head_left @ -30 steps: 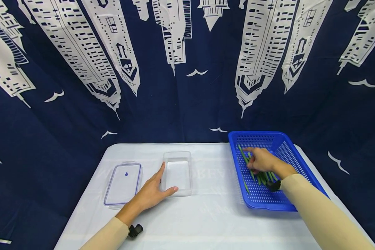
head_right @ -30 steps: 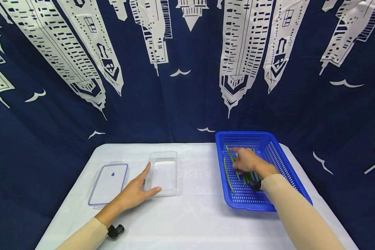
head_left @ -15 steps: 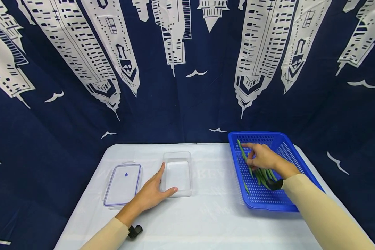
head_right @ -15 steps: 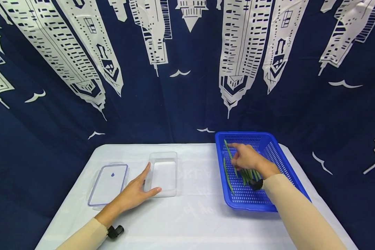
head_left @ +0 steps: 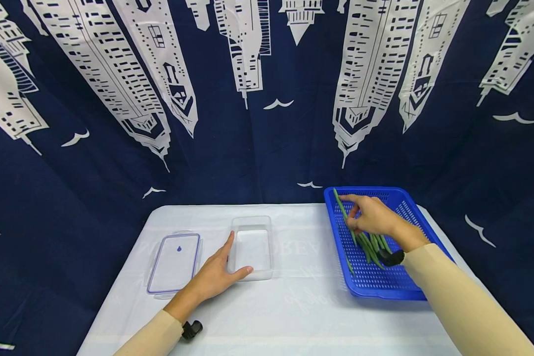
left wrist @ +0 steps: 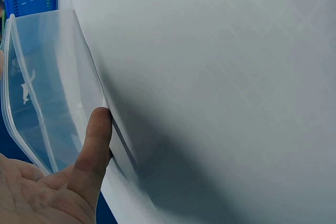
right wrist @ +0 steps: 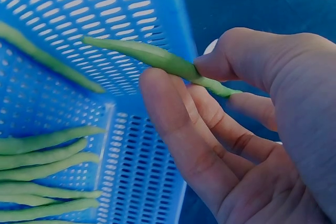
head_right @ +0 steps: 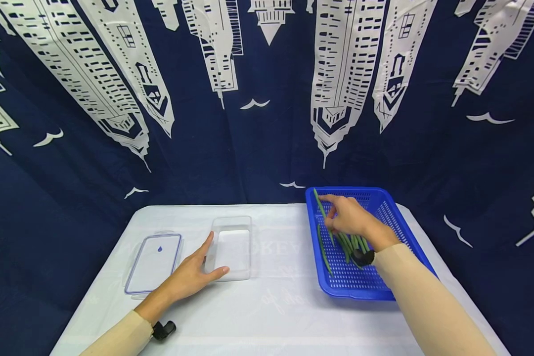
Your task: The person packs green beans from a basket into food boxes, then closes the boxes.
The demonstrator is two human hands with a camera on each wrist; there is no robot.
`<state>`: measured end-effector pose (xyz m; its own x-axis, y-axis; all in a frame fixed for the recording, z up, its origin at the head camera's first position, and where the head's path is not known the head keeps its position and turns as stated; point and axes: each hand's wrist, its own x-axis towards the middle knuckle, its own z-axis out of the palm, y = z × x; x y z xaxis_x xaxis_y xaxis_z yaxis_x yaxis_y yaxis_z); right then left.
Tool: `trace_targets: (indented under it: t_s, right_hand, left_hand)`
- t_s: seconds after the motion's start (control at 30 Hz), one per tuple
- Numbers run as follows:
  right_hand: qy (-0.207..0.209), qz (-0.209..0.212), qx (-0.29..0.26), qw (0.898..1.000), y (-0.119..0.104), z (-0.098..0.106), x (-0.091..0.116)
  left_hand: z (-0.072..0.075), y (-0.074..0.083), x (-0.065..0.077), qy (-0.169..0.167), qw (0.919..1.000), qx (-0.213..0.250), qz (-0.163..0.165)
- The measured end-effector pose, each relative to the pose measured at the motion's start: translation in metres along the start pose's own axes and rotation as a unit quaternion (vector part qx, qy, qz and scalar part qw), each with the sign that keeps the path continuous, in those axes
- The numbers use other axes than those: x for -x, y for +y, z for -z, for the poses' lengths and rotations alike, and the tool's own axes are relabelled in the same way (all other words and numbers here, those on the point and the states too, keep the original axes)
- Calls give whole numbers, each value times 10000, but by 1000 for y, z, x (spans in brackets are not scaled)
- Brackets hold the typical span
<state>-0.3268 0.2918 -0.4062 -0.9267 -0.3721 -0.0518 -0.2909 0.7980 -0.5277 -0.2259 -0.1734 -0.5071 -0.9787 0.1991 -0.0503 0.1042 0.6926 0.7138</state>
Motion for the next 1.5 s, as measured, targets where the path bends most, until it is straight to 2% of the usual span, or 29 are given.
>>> trace_targets:
  t_s: [0.43, 1.27, 1.5]
  right_hand:
    - [34, 361, -199, 9991, -33, -2, -4]
    - [-294, 1010, -388, 9937, -86, -42, -33]
    - [-452, 990, -524, 9927, -100, -54, -39]
  left_hand:
    - [-2, -4, -4, -18, 9999, -82, 70]
    - [-1, -1, -3, -72, 9999, 38, 99]
    - [-1, -2, -2, -37, 10000, 4, 80]
